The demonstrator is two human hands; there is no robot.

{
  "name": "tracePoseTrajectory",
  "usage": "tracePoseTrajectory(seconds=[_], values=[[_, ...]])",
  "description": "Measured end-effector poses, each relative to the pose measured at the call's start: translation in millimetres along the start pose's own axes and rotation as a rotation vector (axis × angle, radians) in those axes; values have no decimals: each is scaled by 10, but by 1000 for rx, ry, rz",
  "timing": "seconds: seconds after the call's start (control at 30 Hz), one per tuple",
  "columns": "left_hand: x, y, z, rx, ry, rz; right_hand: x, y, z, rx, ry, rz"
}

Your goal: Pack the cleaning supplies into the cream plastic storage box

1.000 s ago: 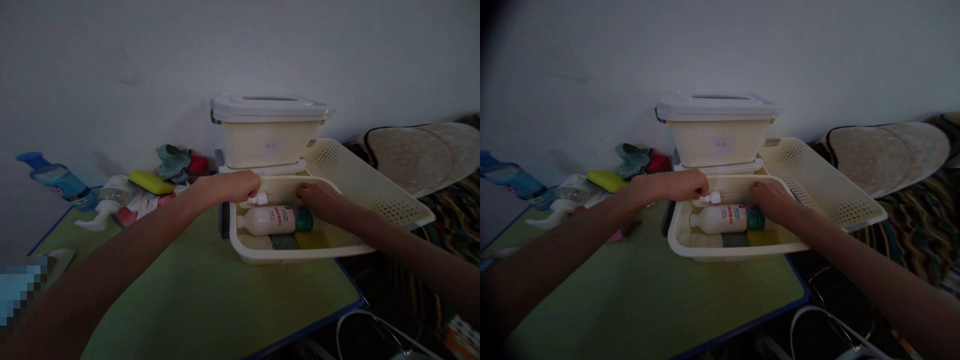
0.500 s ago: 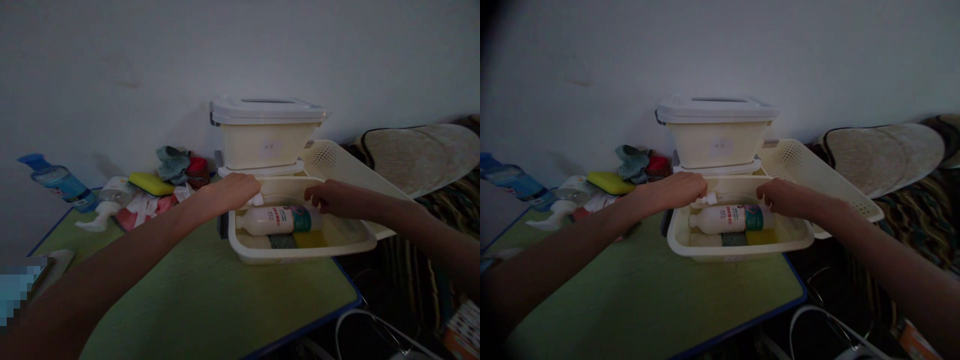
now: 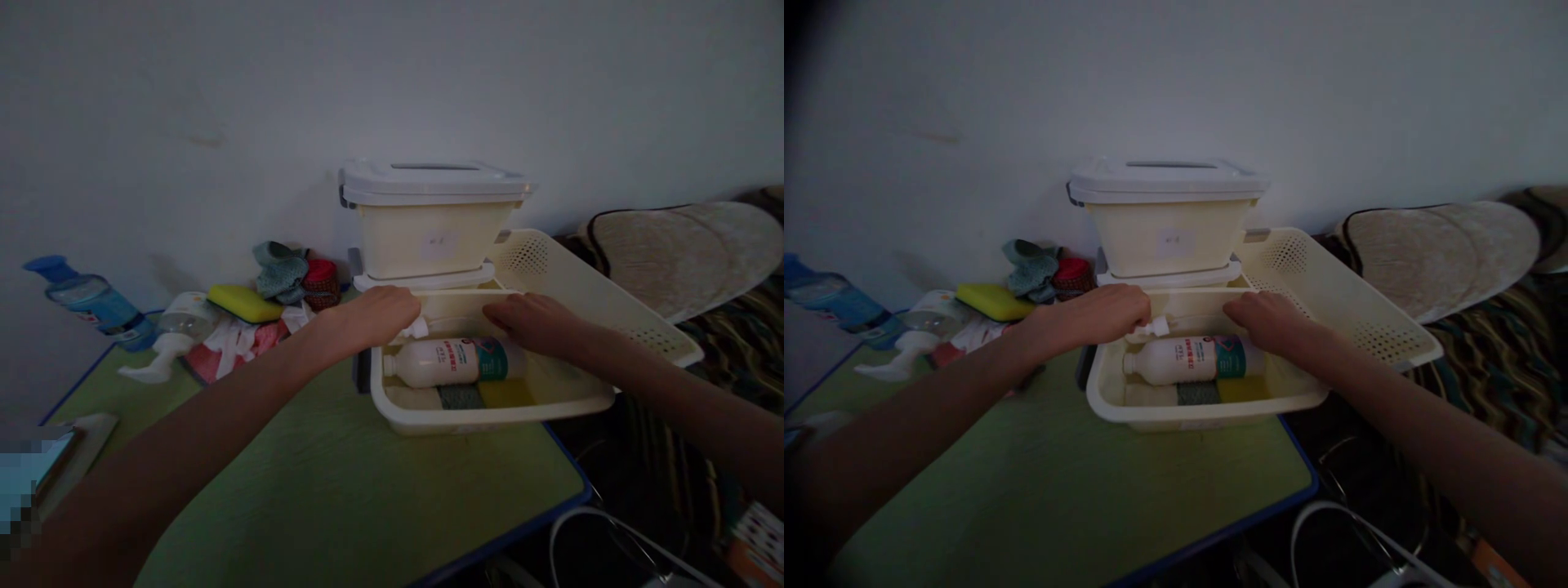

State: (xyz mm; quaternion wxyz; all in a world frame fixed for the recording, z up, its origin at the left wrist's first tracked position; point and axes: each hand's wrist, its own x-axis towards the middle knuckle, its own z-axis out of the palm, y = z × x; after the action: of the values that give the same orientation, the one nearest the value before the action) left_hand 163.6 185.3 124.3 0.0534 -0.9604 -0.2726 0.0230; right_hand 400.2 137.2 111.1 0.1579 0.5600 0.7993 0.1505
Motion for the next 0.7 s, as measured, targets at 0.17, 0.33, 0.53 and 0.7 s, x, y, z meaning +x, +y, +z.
tracePoseTrajectory(seconds=[0.17,0.33,0.53,0.7], values=[[8,0,4,-4,-8,-3,57,-90,9,-37,-13,71],[22,-19,31,-22,-7,-9,80,-206,-59,-70,-53,111],[12,0,10,-5,-26,-25,99,-327,-140,-81,-109,67],[-1,22,7,-3,-6,-39,122,-353,-144,-73,-141,46]])
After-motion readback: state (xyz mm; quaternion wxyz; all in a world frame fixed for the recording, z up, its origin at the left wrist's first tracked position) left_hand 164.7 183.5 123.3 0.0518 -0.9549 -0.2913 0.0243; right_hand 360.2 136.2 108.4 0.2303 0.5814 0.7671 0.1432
